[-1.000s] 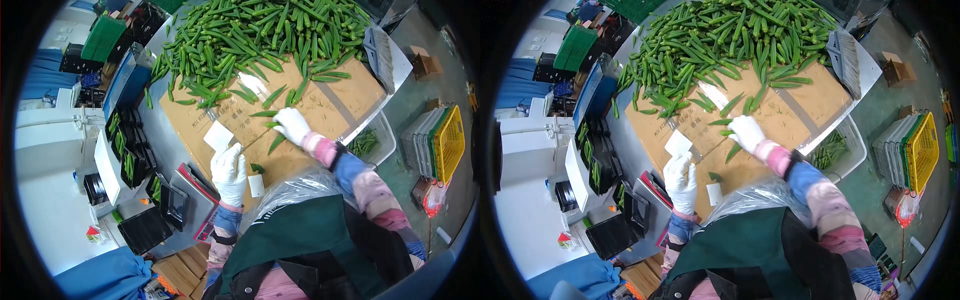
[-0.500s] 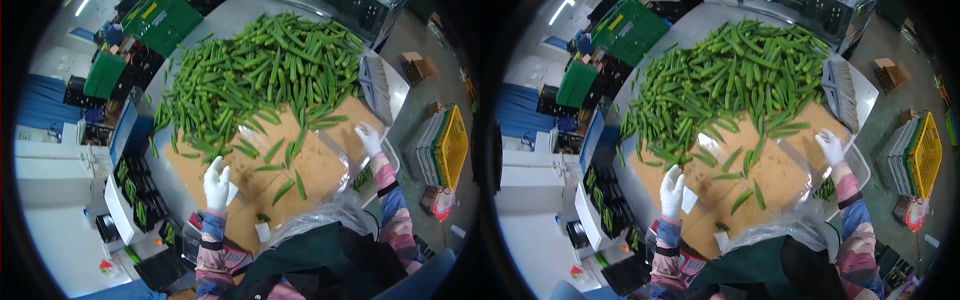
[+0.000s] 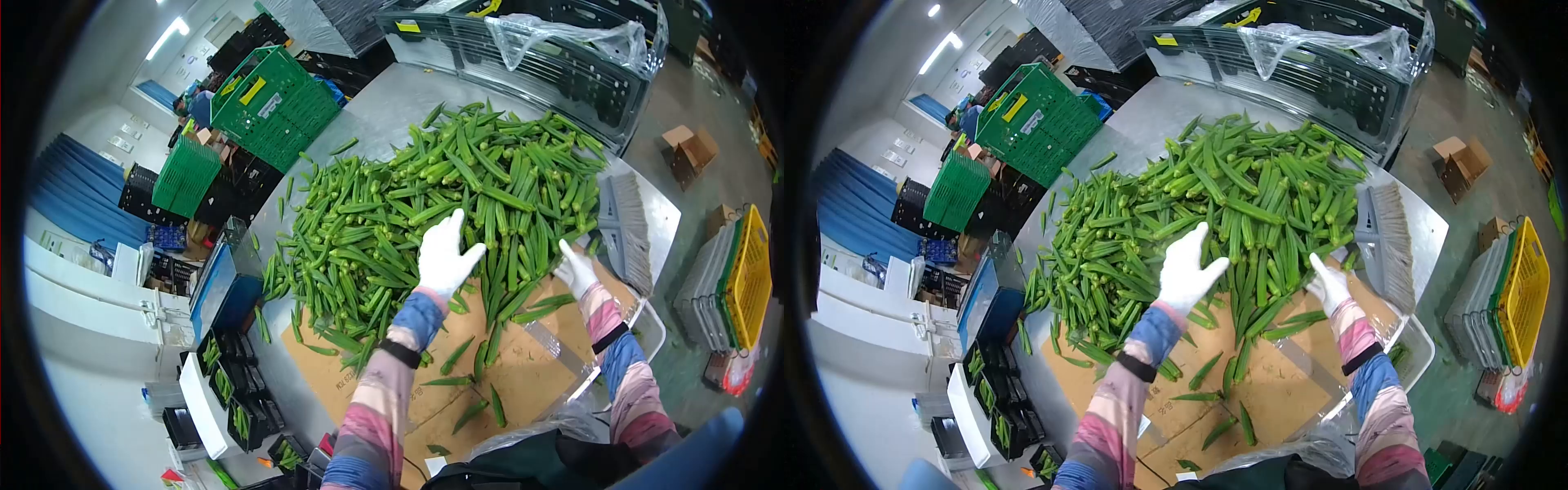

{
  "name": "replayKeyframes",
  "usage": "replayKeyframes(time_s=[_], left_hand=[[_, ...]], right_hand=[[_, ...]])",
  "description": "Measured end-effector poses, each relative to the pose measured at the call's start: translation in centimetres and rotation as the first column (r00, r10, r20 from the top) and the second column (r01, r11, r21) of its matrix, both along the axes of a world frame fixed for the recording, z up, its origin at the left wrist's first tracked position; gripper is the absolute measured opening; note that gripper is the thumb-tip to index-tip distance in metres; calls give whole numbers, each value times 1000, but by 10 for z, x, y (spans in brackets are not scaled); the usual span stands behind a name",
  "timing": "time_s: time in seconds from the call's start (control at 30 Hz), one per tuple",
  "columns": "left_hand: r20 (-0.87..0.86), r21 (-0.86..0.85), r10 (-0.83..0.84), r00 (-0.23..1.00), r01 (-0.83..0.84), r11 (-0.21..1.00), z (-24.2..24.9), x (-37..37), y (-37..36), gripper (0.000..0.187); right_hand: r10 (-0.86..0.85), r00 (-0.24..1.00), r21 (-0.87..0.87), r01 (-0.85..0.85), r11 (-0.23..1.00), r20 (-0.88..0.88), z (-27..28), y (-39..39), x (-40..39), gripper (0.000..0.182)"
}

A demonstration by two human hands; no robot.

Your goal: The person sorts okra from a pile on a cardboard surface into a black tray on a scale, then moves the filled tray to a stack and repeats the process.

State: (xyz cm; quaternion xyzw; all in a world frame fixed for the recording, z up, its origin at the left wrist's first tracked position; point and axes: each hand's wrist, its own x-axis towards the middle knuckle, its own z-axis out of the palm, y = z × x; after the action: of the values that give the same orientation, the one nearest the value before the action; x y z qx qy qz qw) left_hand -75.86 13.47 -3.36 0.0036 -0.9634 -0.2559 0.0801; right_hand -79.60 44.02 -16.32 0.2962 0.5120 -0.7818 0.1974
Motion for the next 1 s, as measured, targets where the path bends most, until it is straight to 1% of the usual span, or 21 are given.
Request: replayKeyframes(time_s=[0.03,0.07,0.1,0.17,0.2,0.23,0.3,0.33,0.4,0.43,0.47,0.5,0.57,0.63,0.73,0.77,0.83,0.87,0.9,0.97,1.0], left_hand=[[74,-99,24,997,-17,995,0,-9,7,89],[128,-94,23,992,-11,996,-8,-17,11,102],[187,-159,69,980,-39,987,-8,-21,18,109],[208,-210,98,973,-54,976,0,-22,26,113],[189,-235,82,979,-36,971,2,-18,26,114],[190,-271,68,979,-14,963,3,-13,27,114],[189,-209,47,981,-7,978,-6,-3,28,114],[159,-202,44,986,-11,979,-10,6,31,104],[117,-177,44,992,-22,984,-26,26,33,95],[98,-167,44,994,-27,986,-28,36,35,91],[76,-125,53,996,-43,991,-30,46,35,81],[82,-115,62,995,-52,992,-29,54,36,79],[138,-62,92,986,-84,995,-26,73,35,77],[181,-46,134,974,-128,991,-29,95,28,76],[197,52,197,960,-211,976,-29,141,23,77],[213,128,227,950,-258,958,-28,159,23,77],[198,98,276,940,-300,949,-31,197,16,77],[182,59,301,936,-316,947,-33,217,13,76],[213,70,314,925,-335,940,-31,236,10,75],[242,106,408,881,-441,891,-40,273,6,73],[237,66,438,867,-464,884,-51,293,2,71]], right_hand=[[33,999,-202,-36,979,-14,22,-16,4,41],[58,998,-247,-66,967,-37,14,-30,-1,41],[82,995,-289,-94,953,-55,4,-42,-3,41],[63,994,-395,-95,914,-93,10,-72,-2,46],[136,990,-424,-135,896,-27,16,-78,0,45],[156,988,-451,-130,883,21,13,-87,4,43],[148,986,-501,-93,861,72,-12,-99,16,42],[188,980,-474,-134,870,68,-7,-105,19,41],[253,967,-456,-212,865,29,12,-114,31,38],[290,956,-410,-245,879,51,19,-116,36,37],[306,951,-424,-265,866,31,14,-116,43,37],[321,947,-439,-284,852,11,12,-118,50,37],[348,935,-459,-282,842,63,10,-120,69,36],[365,927,-459,-287,841,89,27,-124,92,35],[446,892,-500,-352,792,79,38,-128,132,32],[473,876,-507,-368,780,92,40,-131,145,30],[609,785,-473,-498,727,110,38,-138,167,28],[682,725,-458,-574,679,102,29,-141,180,28],[749,656,-441,-647,622,95,21,-144,192,29],[843,536,-304,-798,520,35,42,-147,211,36],[856,516,-315,-811,493,13,42,-150,221,35]])
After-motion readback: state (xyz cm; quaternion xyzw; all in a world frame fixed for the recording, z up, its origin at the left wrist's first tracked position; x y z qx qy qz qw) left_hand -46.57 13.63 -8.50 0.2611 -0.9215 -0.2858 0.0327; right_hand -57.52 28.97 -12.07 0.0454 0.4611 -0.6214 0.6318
